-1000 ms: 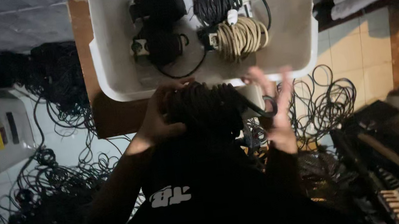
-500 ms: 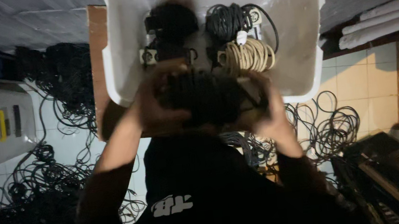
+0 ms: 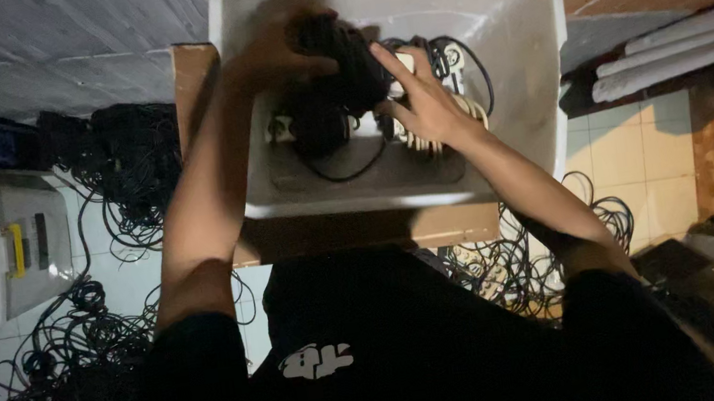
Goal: The person sits on the floor and organizes a pile of tangled black cables. They separate the cables, coil them into neat bundles, and place the organized bundles into a white plastic storage bin.
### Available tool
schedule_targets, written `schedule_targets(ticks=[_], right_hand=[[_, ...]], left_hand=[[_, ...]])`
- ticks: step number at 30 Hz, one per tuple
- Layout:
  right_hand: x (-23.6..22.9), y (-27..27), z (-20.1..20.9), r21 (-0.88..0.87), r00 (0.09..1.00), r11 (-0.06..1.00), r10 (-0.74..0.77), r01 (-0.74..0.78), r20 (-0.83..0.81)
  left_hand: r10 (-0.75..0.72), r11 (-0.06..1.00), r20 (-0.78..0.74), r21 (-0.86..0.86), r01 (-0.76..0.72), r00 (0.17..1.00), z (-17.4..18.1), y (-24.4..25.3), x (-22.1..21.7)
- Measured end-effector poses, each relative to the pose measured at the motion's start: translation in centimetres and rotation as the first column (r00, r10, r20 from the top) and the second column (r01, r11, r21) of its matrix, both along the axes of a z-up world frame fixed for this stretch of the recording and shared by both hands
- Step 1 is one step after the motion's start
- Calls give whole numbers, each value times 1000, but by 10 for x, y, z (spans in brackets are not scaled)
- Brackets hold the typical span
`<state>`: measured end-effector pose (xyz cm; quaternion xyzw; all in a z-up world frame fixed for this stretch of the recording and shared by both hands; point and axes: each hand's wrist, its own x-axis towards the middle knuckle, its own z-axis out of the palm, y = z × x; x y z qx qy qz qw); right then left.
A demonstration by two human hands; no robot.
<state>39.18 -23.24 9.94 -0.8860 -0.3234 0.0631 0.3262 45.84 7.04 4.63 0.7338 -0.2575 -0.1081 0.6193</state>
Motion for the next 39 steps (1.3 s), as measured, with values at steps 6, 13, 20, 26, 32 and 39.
schedule_targets(ticks=[6, 13, 20, 26, 32, 39], right_hand=[[57, 19, -69, 5, 991, 996, -84, 85, -101], [96, 54, -119, -24, 987, 998, -69, 66, -147], [116, 70, -107, -139, 858, 978, -206, 158, -471], [142, 46, -163, -167, 998, 984, 69, -67, 6], [146, 54, -185, -294, 961, 956, -81, 0, -264], [145, 66, -163, -523, 934, 850, -134, -64, -331]], left_hand=[[103, 979, 105, 165, -119, 989, -31, 23, 51], [292, 836, -202, 528, -148, 935, -81, 22, 71], [577, 656, -6, 598, -460, 816, -121, -5, 55], [795, 277, 390, 447, -850, 464, -131, -55, 56], [681, 40, 630, 478, -878, 374, -180, -48, 53], [758, 237, 547, 275, -932, 354, -170, -42, 41]])
